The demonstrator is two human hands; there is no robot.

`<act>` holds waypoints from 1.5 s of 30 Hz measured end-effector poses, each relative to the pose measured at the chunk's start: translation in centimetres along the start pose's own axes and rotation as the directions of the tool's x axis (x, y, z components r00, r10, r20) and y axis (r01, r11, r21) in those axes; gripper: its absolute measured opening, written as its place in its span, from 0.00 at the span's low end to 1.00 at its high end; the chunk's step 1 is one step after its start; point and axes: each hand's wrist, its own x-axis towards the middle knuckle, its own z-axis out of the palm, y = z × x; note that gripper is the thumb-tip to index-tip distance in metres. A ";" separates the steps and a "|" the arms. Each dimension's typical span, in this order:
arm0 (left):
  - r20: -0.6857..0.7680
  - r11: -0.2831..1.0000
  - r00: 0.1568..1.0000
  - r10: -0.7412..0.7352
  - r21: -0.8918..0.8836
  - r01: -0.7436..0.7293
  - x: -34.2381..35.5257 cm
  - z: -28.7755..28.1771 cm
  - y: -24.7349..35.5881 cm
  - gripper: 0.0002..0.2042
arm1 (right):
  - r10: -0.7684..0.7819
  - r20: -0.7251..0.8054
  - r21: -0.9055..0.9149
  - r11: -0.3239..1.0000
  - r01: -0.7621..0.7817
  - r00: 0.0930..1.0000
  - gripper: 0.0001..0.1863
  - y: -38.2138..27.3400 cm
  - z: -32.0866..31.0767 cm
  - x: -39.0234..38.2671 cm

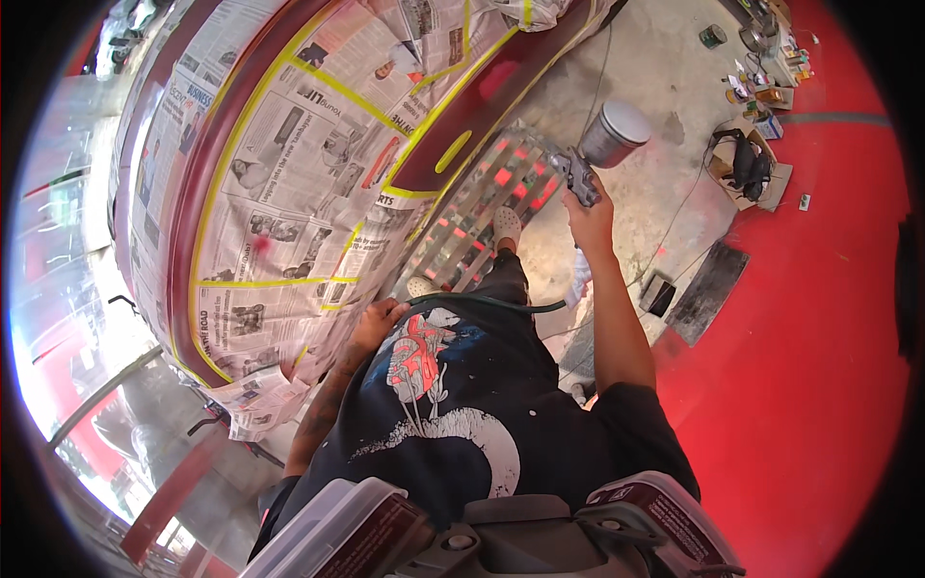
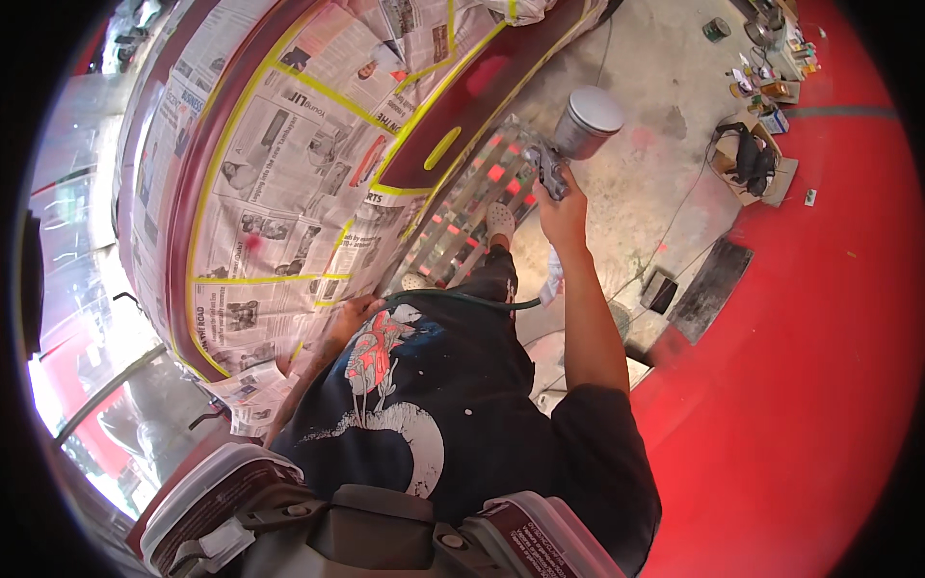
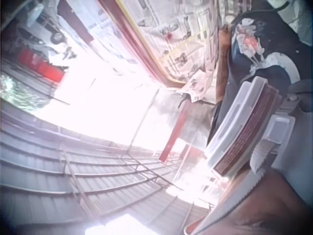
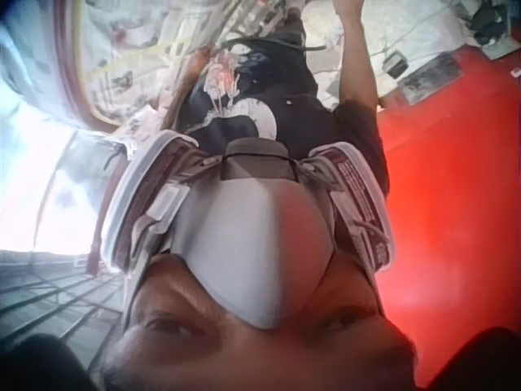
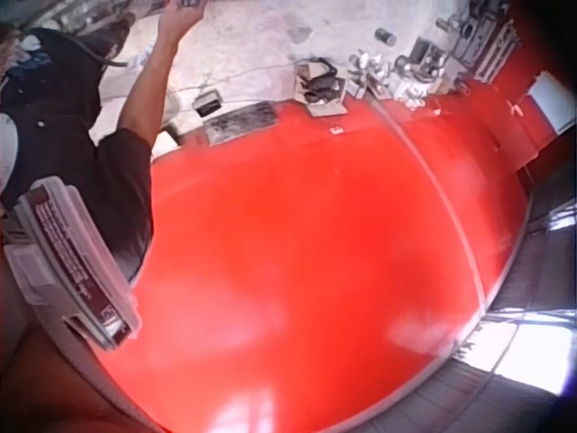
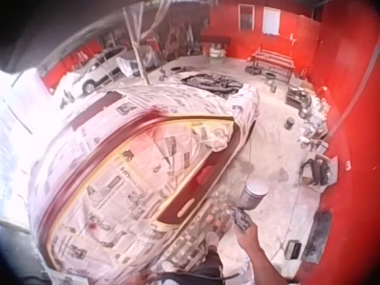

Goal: The person moves a metal bench, picks up a spray gun, and untangles its hose. They then climb onto the bench and apply paint to the roof of the masked car using the spray gun.

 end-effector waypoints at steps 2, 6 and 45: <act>0.023 0.998 0.999 -0.023 0.065 0.021 1.0 -0.4 2.2 0.18 | -0.035 0.011 0.010 0.999 0.035 0.999 0.24 1.1 -0.5 2.5; 0.063 0.986 0.997 -0.036 0.166 0.025 2.6 -0.5 5.6 0.18 | -0.131 -0.001 0.045 0.990 0.131 0.991 0.25 2.5 -0.9 5.9; 0.197 0.963 0.969 -0.146 0.251 0.094 8.2 1.9 8.7 0.17 | -0.021 0.168 0.021 1.000 0.017 0.985 0.25 5.0 -2.2 6.6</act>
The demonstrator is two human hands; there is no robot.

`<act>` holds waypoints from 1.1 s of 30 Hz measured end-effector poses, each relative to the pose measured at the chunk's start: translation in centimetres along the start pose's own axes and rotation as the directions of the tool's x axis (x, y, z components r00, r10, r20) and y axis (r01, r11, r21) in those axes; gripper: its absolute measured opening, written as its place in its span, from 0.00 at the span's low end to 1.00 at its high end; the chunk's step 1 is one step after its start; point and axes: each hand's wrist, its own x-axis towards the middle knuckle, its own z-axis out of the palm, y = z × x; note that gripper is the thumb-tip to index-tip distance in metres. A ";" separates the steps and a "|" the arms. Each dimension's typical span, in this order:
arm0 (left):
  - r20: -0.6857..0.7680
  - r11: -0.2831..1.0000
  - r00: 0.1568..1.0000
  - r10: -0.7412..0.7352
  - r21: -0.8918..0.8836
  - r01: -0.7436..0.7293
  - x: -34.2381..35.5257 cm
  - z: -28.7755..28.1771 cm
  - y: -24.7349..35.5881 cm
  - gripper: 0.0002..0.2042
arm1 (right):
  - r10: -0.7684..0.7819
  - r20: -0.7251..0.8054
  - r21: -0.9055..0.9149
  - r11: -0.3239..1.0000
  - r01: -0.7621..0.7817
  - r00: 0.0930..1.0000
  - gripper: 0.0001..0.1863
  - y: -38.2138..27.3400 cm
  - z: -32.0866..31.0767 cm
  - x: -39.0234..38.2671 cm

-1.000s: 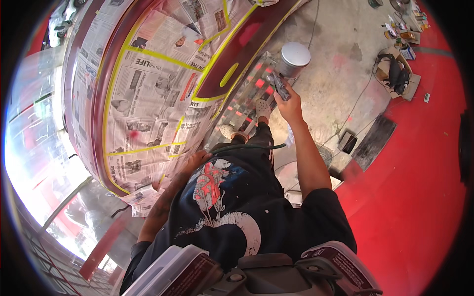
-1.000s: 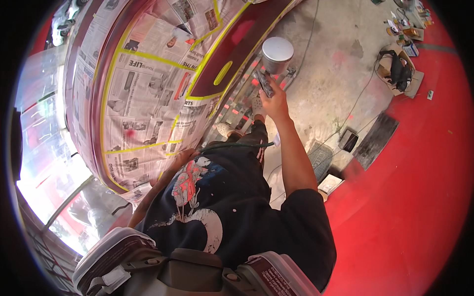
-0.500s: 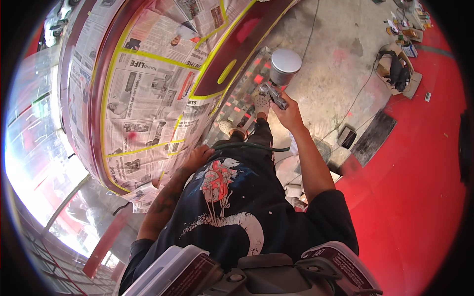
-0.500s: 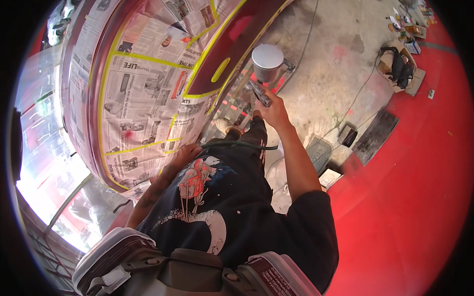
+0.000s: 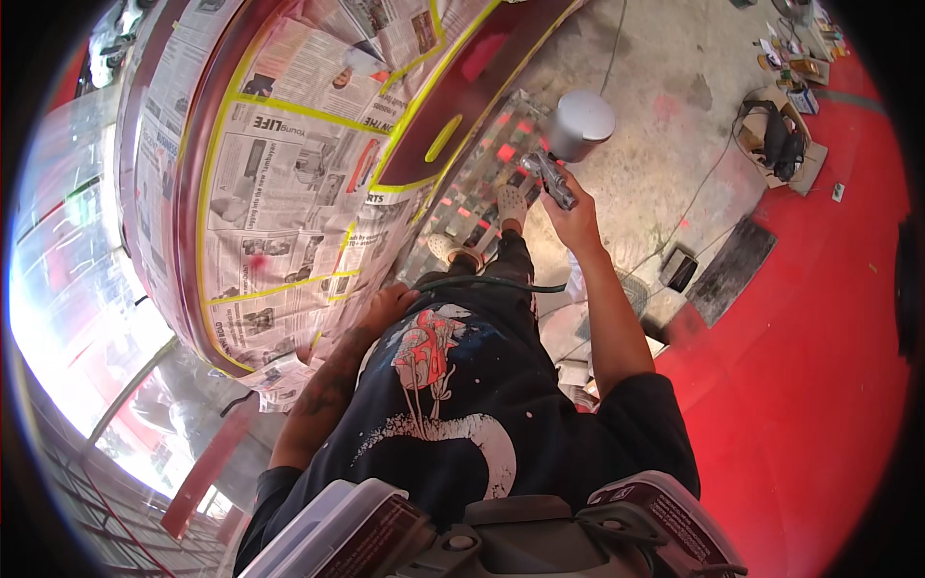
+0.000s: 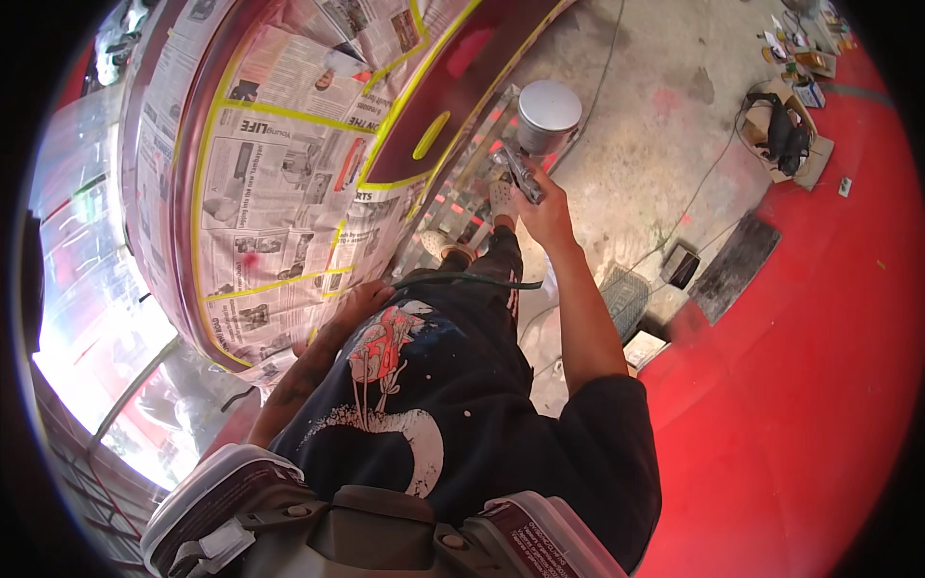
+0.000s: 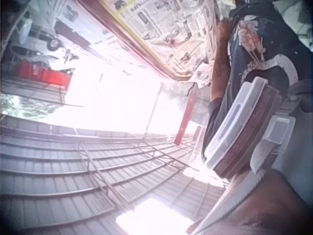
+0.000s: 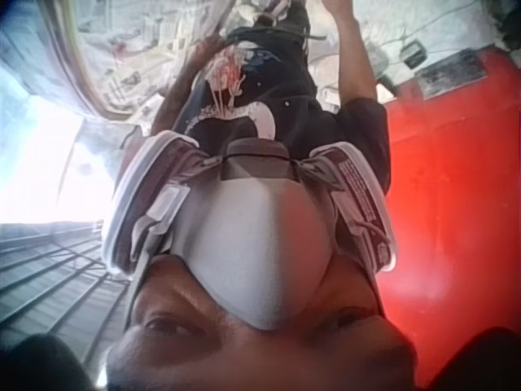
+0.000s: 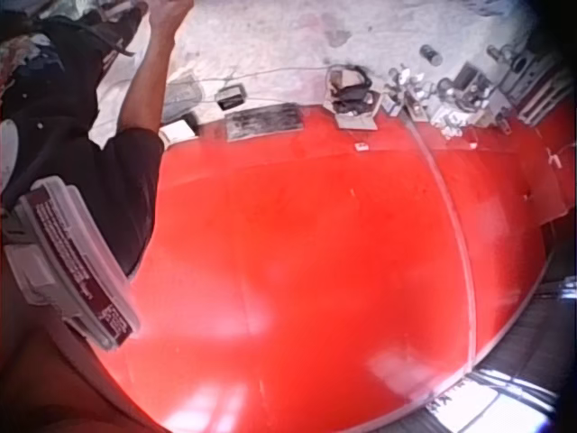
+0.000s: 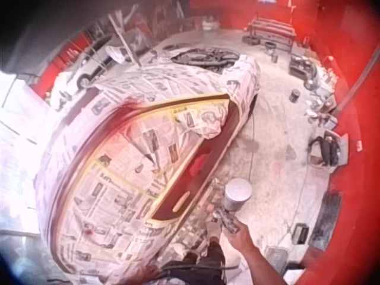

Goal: The person moves a metal bench, picks up a spray gun, and untangles its hose. They then climb onto the bench and apply paint to the roof of the masked car using the spray gun.

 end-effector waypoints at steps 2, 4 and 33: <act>-0.009 1.000 1.000 0.001 -0.019 -0.001 0.0 0.0 0.3 0.17 | -0.015 0.027 0.023 1.000 0.015 1.000 0.24 -0.1 0.1 -0.1; -0.004 1.000 1.000 0.001 -0.002 -0.001 0.0 0.0 0.4 0.17 | -0.038 0.012 -0.015 0.999 0.038 0.999 0.24 0.0 0.1 0.1; 0.016 0.999 1.000 0.002 0.037 -0.002 0.2 -1.8 6.3 0.18 | 0.036 -0.275 0.134 0.991 0.001 0.961 0.24 2.2 -3.2 10.3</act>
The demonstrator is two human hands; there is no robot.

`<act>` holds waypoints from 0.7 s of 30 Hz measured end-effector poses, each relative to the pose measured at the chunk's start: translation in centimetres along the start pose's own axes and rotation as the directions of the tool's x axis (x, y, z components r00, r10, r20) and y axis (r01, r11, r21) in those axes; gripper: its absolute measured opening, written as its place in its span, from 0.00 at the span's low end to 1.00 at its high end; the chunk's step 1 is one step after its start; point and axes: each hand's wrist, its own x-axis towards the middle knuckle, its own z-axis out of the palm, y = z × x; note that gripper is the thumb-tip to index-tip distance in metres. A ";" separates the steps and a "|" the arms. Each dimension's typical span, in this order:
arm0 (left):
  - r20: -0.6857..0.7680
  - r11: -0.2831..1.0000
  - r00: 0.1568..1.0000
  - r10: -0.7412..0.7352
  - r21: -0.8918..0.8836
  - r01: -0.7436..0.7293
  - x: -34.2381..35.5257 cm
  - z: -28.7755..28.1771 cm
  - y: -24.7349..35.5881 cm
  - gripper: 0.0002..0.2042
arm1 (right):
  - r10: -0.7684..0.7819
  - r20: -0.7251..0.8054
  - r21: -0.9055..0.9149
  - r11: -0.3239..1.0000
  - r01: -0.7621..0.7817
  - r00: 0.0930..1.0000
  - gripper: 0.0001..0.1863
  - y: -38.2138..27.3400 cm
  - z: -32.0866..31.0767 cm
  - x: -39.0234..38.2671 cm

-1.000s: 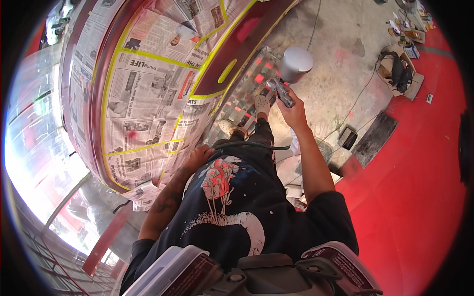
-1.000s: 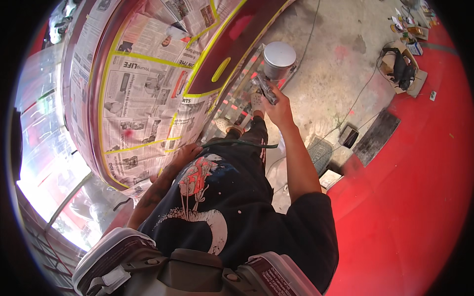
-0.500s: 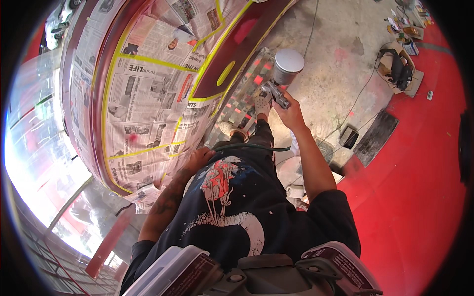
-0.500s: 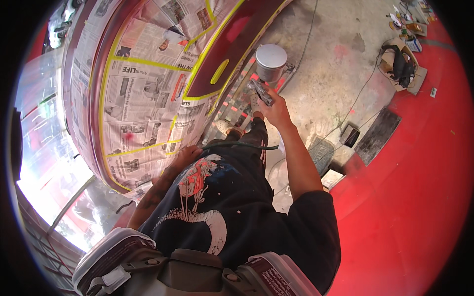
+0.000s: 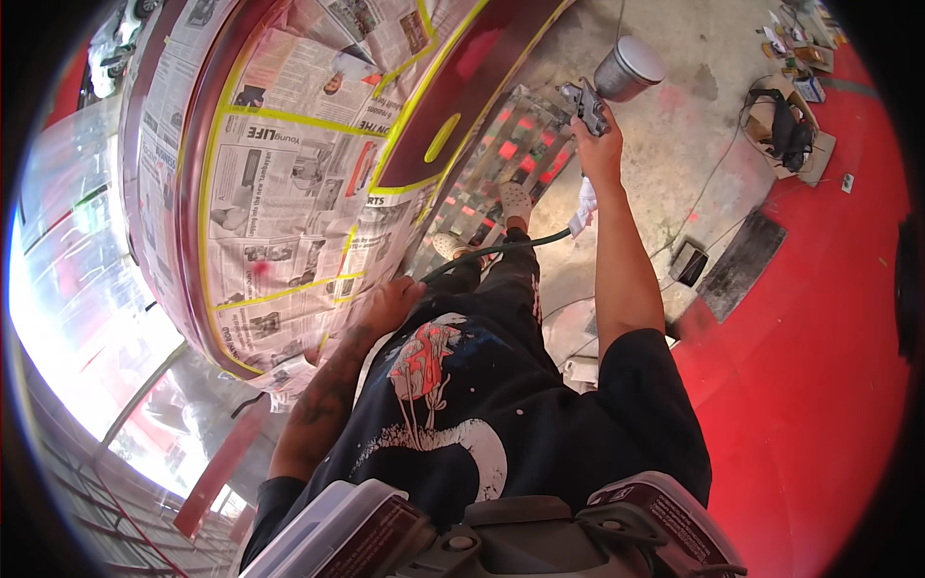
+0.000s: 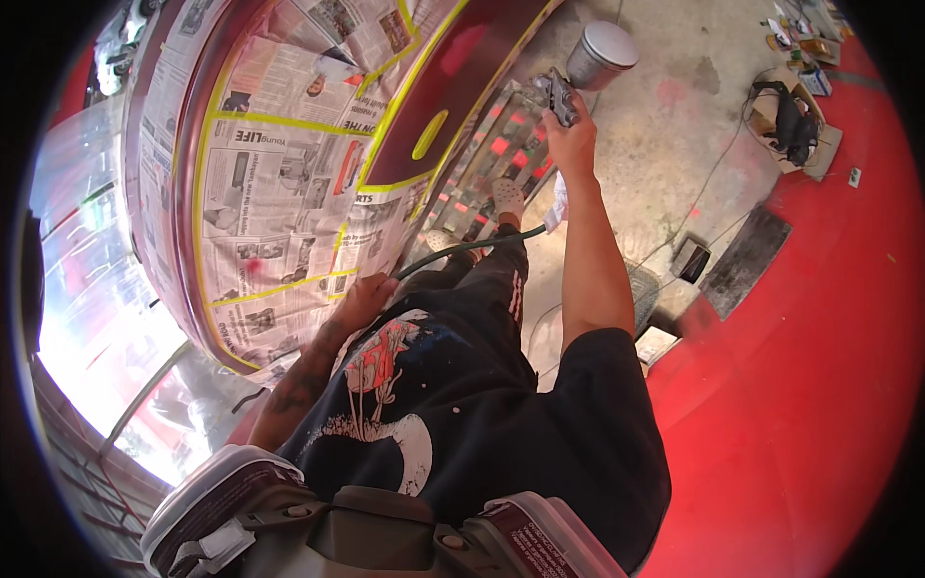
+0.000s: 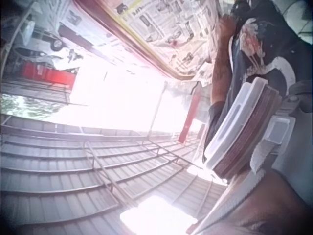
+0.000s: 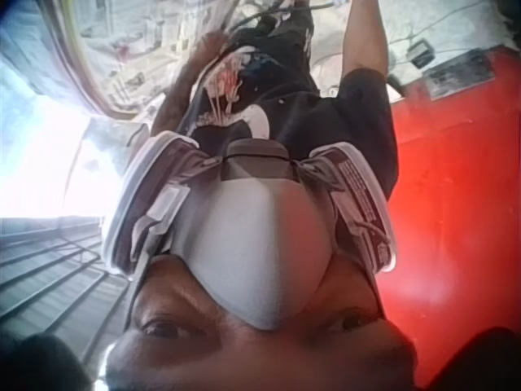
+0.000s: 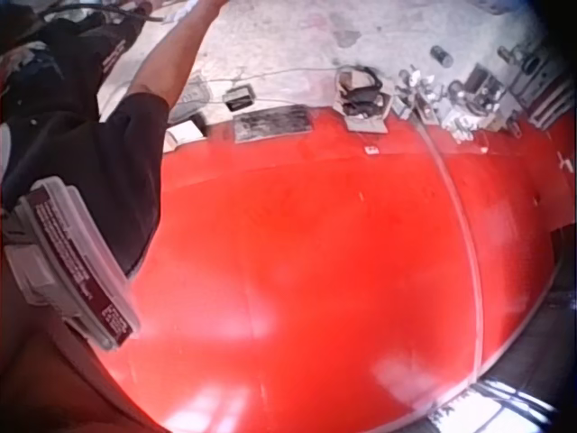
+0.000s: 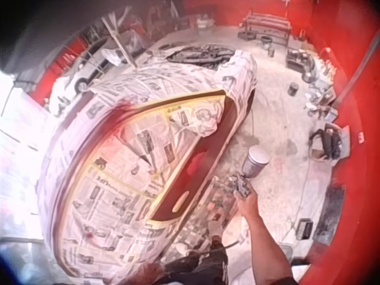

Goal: The person moves a metal bench, picks up a spray gun, and untangles its hose. They then climb onto the bench and apply paint to the roof of the masked car using the spray gun.

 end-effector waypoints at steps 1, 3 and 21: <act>-0.025 1.000 1.000 -0.010 0.016 0.011 0.0 -0.1 0.0 0.18 | 0.036 -0.015 -0.031 0.999 -0.037 0.999 0.24 0.3 -0.1 0.2; -0.013 0.999 0.999 -0.029 0.024 0.029 0.1 -0.3 0.0 0.18 | 0.000 -0.021 -0.087 0.996 -0.002 1.000 0.24 0.9 -0.1 -0.1; -0.022 0.998 0.997 -0.070 -0.006 0.070 -0.1 -0.4 0.2 0.18 | 0.104 -0.055 0.043 0.994 -0.101 0.993 0.24 2.6 -1.6 -0.2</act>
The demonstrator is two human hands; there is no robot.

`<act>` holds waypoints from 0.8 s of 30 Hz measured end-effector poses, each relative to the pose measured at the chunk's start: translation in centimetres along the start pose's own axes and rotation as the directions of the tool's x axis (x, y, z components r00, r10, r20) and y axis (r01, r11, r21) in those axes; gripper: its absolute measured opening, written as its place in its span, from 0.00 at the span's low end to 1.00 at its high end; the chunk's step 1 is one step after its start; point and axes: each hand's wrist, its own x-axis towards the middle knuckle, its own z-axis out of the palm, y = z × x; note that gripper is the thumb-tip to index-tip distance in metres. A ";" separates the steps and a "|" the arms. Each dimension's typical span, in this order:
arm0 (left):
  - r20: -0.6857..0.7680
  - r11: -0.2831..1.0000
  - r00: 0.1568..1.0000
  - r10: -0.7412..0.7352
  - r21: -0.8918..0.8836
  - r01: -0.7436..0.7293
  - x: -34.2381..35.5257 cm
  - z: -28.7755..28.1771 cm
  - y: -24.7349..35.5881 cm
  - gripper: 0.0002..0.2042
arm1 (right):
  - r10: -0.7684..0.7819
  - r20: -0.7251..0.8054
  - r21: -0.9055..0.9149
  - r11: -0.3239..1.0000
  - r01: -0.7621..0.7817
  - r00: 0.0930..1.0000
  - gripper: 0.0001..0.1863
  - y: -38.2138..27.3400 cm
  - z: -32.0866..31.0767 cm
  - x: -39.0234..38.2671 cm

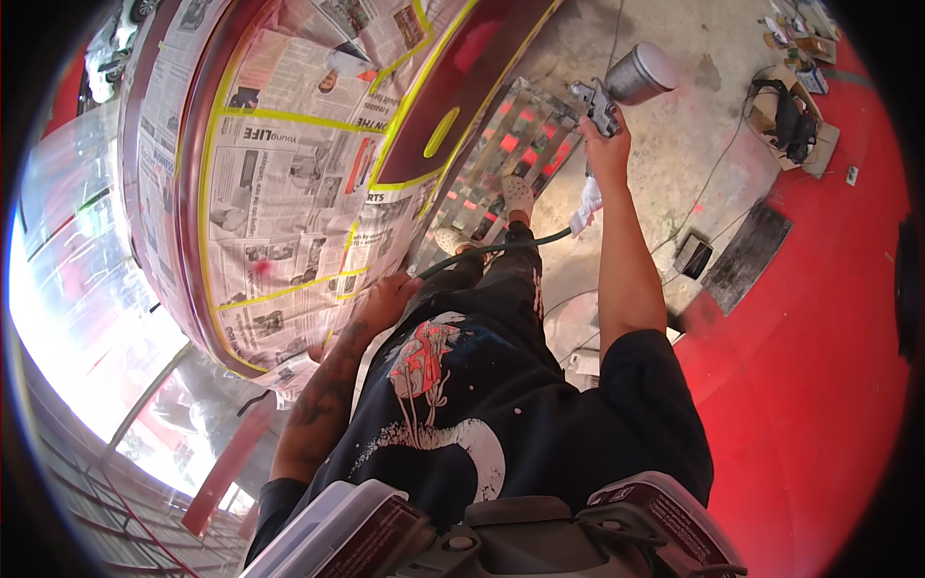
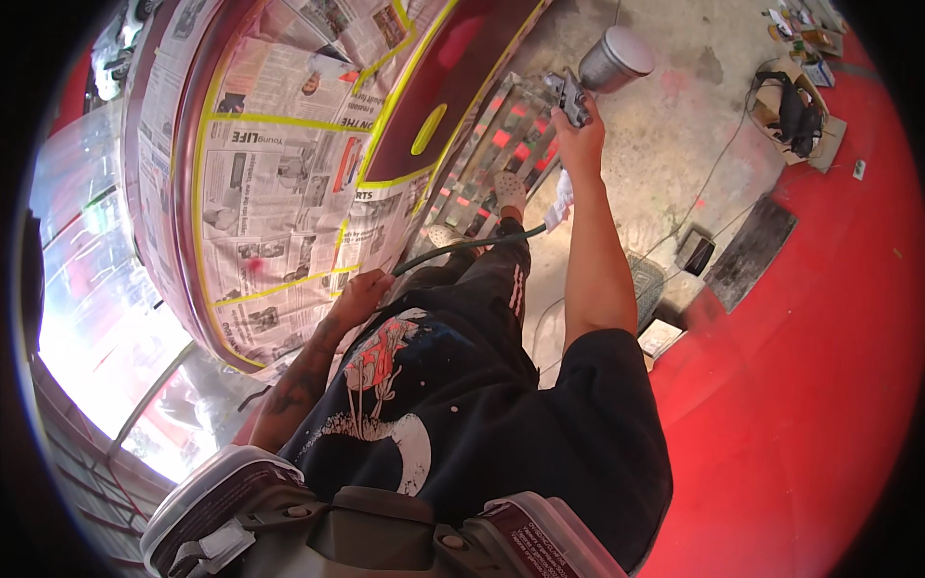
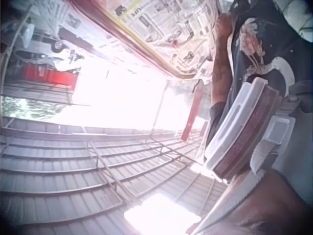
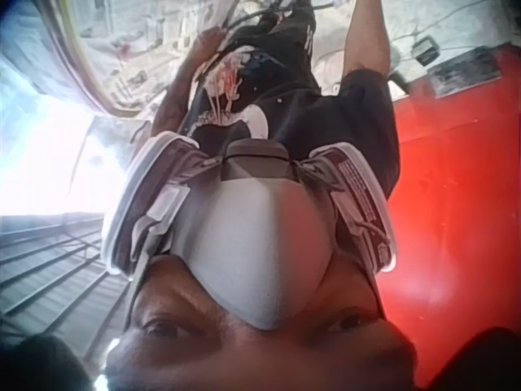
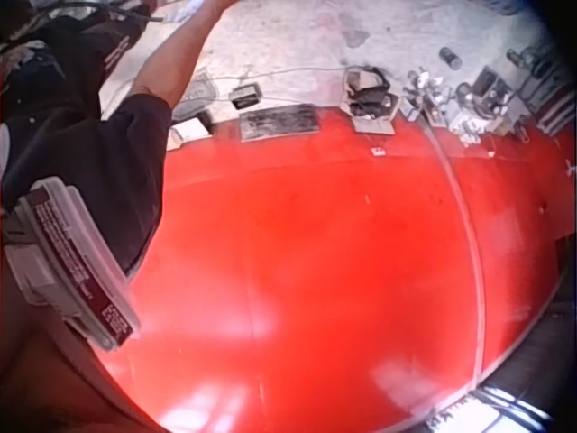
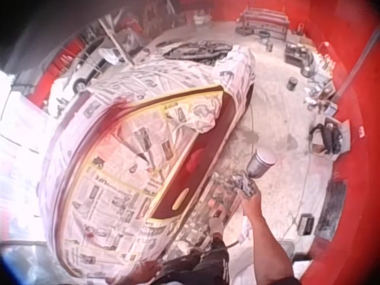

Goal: The person moves a metal bench, picks up a spray gun, and untangles its hose. They then climb onto the bench and apply paint to the roof of the masked car using the spray gun.

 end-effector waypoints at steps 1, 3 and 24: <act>0.013 1.000 1.000 0.002 0.022 -0.002 0.1 0.0 0.1 0.18 | -0.009 0.027 -0.029 1.000 0.010 1.000 0.25 0.6 -0.2 -0.8; 0.015 0.998 0.998 0.063 0.020 -0.063 0.2 0.3 -0.3 0.18 | 0.001 0.090 -0.056 0.998 0.004 0.996 0.26 0.5 -0.2 -3.1; -0.018 0.995 0.995 0.094 -0.023 -0.094 1.2 -0.5 0.9 0.16 | 0.045 0.049 -0.070 0.997 -0.042 0.998 0.24 -6.0 -0.7 -1.1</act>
